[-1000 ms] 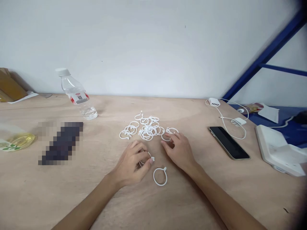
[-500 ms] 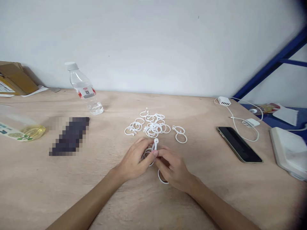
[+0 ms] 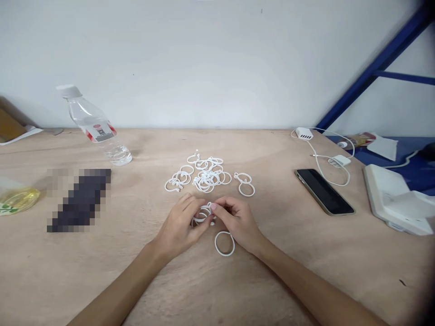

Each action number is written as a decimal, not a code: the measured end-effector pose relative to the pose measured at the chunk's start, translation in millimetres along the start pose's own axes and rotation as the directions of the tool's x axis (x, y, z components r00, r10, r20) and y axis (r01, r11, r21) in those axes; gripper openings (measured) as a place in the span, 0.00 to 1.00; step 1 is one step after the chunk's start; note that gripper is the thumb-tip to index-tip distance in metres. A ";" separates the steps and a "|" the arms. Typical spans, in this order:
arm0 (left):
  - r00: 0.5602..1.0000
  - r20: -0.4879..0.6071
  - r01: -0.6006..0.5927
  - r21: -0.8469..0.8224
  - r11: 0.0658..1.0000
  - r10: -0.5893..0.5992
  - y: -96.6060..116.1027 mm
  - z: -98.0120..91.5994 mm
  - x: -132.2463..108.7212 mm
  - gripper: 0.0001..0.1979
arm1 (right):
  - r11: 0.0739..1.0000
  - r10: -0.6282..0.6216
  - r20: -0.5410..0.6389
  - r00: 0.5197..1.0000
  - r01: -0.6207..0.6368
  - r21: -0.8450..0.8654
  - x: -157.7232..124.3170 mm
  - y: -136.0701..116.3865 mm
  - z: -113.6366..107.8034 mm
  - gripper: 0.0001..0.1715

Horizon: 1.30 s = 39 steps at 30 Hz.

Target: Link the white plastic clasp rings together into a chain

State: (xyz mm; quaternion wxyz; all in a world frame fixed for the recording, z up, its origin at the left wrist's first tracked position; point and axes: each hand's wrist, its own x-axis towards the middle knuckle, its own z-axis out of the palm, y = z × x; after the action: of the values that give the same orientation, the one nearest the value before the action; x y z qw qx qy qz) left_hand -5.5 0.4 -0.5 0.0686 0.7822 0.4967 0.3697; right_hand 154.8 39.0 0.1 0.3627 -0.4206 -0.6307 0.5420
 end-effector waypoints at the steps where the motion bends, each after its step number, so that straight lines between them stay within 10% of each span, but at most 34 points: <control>1: 1.000 0.004 0.010 -0.010 1.000 -0.010 0.0 0.0 0.0 0.04 | 1.000 0.000 0.006 1.000 0.000 -0.003 0.0 -0.1 0.0 0.14; 17: 0.998 -0.015 0.060 -0.004 0.998 -0.060 1.9 -3.6 0.0 0.10 | 0.999 -0.036 -0.009 0.999 0.036 0.017 -1.7 -0.6 -0.5 0.11; 24: 0.967 0.224 0.128 -0.009 0.992 -0.122 -2.1 -3.6 0.5 0.18 | 0.992 -0.004 0.094 0.996 -0.008 0.125 1.2 -4.2 -5.7 0.12; 31: 0.976 0.198 0.085 0.024 0.996 -0.088 -6.0 -1.0 0.2 0.18 | 0.997 -0.055 0.175 0.983 0.044 0.068 -1.1 -8.1 -6.0 0.12; 35: 0.985 0.123 0.116 0.060 0.991 -0.123 -4.2 -2.4 0.9 0.11 | 0.961 -0.167 0.053 0.985 0.175 -0.214 2.8 -4.0 -17.2 0.12; 39: 0.991 0.069 0.111 0.070 0.991 -0.116 -1.7 -3.0 1.3 0.09 | 0.639 -0.383 -0.185 0.905 0.115 -0.761 15.2 3.5 -46.2 0.11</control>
State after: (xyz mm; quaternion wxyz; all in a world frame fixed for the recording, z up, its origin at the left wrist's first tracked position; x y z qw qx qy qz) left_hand -8.3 1.6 1.5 0.0818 0.7675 0.5494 0.3200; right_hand 191.7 70.8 3.6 0.3354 -0.5221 -0.7767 0.1080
